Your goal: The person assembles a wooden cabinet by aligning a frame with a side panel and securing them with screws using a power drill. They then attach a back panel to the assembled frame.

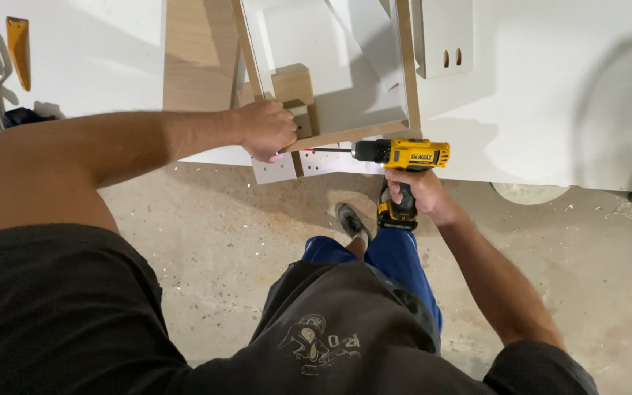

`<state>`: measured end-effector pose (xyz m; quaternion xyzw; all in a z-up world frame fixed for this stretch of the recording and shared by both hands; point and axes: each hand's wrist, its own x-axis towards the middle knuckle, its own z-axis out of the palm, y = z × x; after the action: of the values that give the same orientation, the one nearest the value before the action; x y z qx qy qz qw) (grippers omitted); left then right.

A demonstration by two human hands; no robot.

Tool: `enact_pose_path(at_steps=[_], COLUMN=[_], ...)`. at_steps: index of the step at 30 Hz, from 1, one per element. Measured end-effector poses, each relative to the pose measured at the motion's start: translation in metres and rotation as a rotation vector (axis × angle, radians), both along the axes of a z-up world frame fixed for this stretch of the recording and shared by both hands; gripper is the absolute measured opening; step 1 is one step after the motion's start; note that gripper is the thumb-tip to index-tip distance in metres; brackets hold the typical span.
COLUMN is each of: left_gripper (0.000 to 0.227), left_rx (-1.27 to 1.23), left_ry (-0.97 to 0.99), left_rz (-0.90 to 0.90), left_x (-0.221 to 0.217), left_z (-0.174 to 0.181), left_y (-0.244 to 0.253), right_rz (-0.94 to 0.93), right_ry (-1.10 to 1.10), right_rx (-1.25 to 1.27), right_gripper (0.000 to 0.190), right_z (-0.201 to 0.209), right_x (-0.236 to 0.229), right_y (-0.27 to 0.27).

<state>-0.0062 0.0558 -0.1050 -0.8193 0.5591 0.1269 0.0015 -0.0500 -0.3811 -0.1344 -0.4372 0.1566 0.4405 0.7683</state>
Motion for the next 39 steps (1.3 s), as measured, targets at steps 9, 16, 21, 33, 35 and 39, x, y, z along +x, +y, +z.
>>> enact_pose_path(at_steps=[9,16,21,33,35,39], left_gripper=[0.033,0.036,0.039,0.037,0.035,0.031], left_rx=[-0.033,-0.05,-0.086,-0.073,-0.076,-0.142], left_ry=[0.03,0.038,0.063,0.075,0.075,-0.011], left_rz=[0.002,-0.02,-0.03,0.001,0.013,0.009], left_x=[-0.001,0.001,0.003,0.002,0.002,-0.002], left_z=[0.0,-0.002,-0.015,0.003,0.001,-0.022], left_y=[0.003,0.005,0.01,0.005,0.004,0.016], right_rz=[0.023,-0.009,-0.005,-0.047,-0.068,-0.041], right_ry=[-0.097,-0.141,-0.171,-0.218,-0.191,-0.271], right_rx=[0.011,0.019,0.02,0.092,0.129,0.096], right_gripper=[0.008,0.008,0.011,0.009,0.013,0.005], right_z=[0.015,0.018,0.021,0.0,-0.003,0.009], right_x=[0.0,-0.003,-0.001,-0.009,-0.01,-0.005], right_y=[0.012,0.014,0.019,0.018,0.018,0.021])
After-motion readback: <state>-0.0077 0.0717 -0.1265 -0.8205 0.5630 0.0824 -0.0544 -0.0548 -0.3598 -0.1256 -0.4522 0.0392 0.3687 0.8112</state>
